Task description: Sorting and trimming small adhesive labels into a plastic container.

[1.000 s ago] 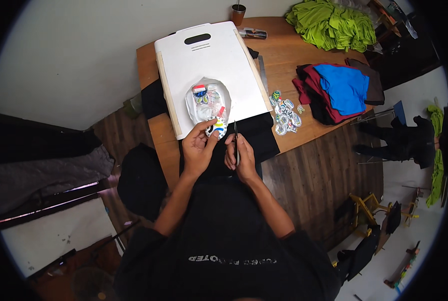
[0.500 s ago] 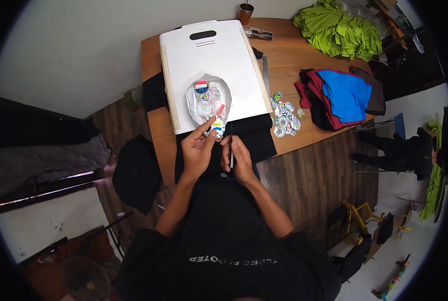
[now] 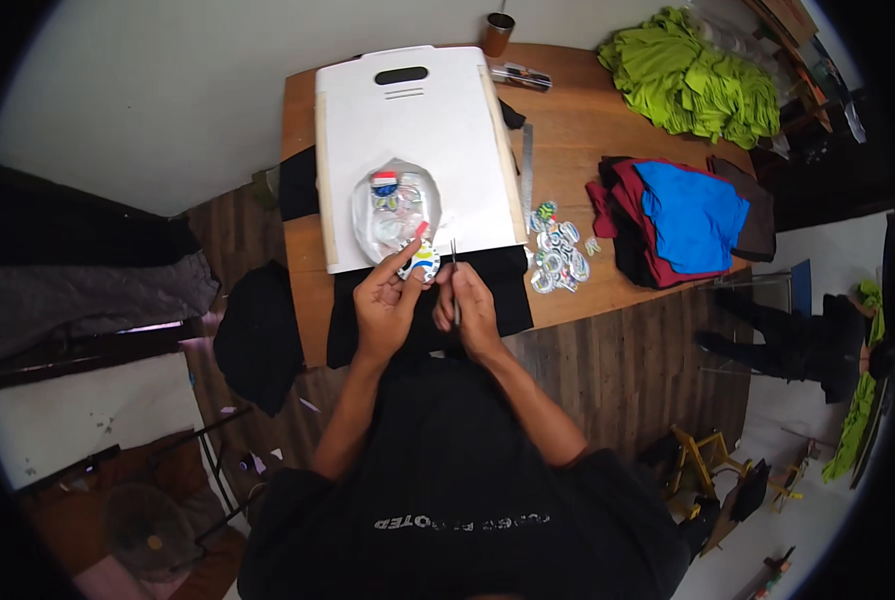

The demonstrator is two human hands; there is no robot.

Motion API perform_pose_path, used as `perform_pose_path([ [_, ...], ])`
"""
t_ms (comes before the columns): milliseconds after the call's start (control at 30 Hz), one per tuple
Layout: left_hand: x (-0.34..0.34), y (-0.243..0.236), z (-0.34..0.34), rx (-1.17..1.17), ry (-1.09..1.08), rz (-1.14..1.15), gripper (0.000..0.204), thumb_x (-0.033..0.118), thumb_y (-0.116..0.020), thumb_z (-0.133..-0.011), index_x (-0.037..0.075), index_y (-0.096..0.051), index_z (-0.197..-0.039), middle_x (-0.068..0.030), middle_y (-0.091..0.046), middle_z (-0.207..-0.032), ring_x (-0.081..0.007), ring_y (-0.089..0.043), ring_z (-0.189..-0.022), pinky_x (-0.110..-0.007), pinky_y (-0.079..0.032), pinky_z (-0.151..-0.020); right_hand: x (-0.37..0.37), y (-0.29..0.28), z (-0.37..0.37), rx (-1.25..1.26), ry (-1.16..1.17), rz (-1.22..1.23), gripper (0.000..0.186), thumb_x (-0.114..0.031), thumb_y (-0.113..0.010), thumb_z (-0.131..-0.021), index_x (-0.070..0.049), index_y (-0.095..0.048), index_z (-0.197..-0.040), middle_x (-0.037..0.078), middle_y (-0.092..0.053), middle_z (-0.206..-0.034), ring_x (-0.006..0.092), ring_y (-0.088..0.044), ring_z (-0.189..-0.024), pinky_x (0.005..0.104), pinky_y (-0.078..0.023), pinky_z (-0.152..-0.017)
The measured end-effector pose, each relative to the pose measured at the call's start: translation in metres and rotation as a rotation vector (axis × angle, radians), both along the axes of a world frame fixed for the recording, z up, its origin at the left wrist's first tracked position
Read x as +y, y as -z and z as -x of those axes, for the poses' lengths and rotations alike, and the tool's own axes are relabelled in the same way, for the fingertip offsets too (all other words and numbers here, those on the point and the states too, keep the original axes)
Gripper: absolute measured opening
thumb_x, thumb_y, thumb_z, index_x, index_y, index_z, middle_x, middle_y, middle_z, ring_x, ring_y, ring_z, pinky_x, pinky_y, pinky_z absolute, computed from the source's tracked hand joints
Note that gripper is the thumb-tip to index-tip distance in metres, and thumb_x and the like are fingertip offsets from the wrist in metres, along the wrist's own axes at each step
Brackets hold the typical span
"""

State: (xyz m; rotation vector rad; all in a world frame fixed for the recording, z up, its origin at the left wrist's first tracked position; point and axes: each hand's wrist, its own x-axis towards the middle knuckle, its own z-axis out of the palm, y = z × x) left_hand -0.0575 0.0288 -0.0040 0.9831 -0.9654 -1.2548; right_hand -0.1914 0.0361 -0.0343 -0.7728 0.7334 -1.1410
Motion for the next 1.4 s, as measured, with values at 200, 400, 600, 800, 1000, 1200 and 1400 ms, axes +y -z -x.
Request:
perform_pose_path([
  [200,0.006,0.023,0.018,-0.221,0.139,-0.071,0.029,-0.005,-0.06,-0.091,-0.002,-0.065,-0.119,-0.0075,-0.064,-0.103,-0.0097,-0.059,-0.09,-0.02,-0.047,-0.077,-0.009,0.017,0.042,0.29,0.012,-0.022,0.022,-0.022,-0.06,-0.096,-0.005,-0.057,-0.109,-0.007,-0.048,-0.078,-0.0005,-0.037,-0.065,0.0175,-0.031,-0.057],
  [400,0.012,0.06,0.041,-0.39,0.233,-0.083,0.025,-0.002,-0.064,-0.089,0.001,-0.069,-0.113,-0.0106,-0.07,-0.103,-0.0093,-0.064,-0.086,-0.021,-0.05,-0.075,0.001,0.047,0.083,0.503,0.044,-0.011,0.015,-0.016,-0.07,-0.09,-0.004,-0.061,-0.092,-0.006,-0.053,-0.078,-0.0015,-0.041,-0.068,0.0175,-0.033,-0.058],
  [600,0.017,0.078,0.054,-0.4,0.166,-0.206,0.021,-0.001,-0.065,-0.089,-0.003,-0.07,-0.109,-0.0109,-0.072,-0.096,-0.0106,-0.067,-0.085,-0.023,-0.052,-0.077,0.0,0.095,0.127,0.587,0.234,-0.095,0.018,-0.02,-0.07,-0.089,-0.006,-0.059,-0.086,-0.006,-0.052,-0.075,0.0018,-0.044,-0.07,0.0195,-0.036,-0.061],
  [800,0.015,0.07,0.043,-0.468,0.149,-0.22,0.021,-0.003,-0.072,-0.082,-0.005,-0.071,-0.103,-0.0118,-0.072,-0.088,-0.0116,-0.069,-0.079,-0.02,-0.052,-0.073,-0.023,0.161,0.207,0.922,0.414,-0.077,0.021,-0.015,-0.068,-0.088,0.002,-0.062,-0.1,0.005,-0.063,-0.085,0.0116,-0.058,-0.081,0.0273,-0.048,-0.076],
  [1000,0.007,0.072,0.044,-0.406,0.145,-0.387,0.018,0.004,-0.065,-0.091,-0.005,-0.069,-0.107,-0.0109,-0.072,-0.083,-0.0108,-0.067,-0.076,-0.021,-0.052,-0.07,-0.05,0.19,0.242,0.99,0.337,-0.127,0.023,-0.014,-0.066,-0.087,0.001,-0.064,-0.105,0.01,-0.066,-0.084,0.0174,-0.064,-0.077,0.0307,-0.05,-0.074],
  [1200,-0.006,0.072,0.051,-0.597,0.219,-0.265,0.021,0.011,-0.061,-0.095,-0.001,-0.069,-0.11,-0.0069,-0.07,-0.084,-0.0078,-0.061,-0.071,-0.022,-0.049,-0.066,-0.067,0.207,0.268,1.293,0.587,-0.137,0.03,-0.023,-0.068,-0.085,-0.006,-0.065,-0.109,0.017,-0.07,-0.097,0.0328,-0.067,-0.092,0.0389,-0.052,-0.08],
  [1400,-0.005,0.077,0.048,-0.701,0.176,-0.207,0.02,0.01,-0.063,-0.093,0.002,-0.07,-0.11,-0.0059,-0.068,-0.082,-0.0067,-0.057,-0.068,-0.021,-0.045,-0.062,-0.051,0.188,0.279,1.606,0.31,-0.393,0.056,-0.042,-0.074,-0.077,-0.011,-0.057,-0.121,0.015,-0.07,-0.106,0.0341,-0.067,-0.097,0.0438,-0.052,-0.081],
])
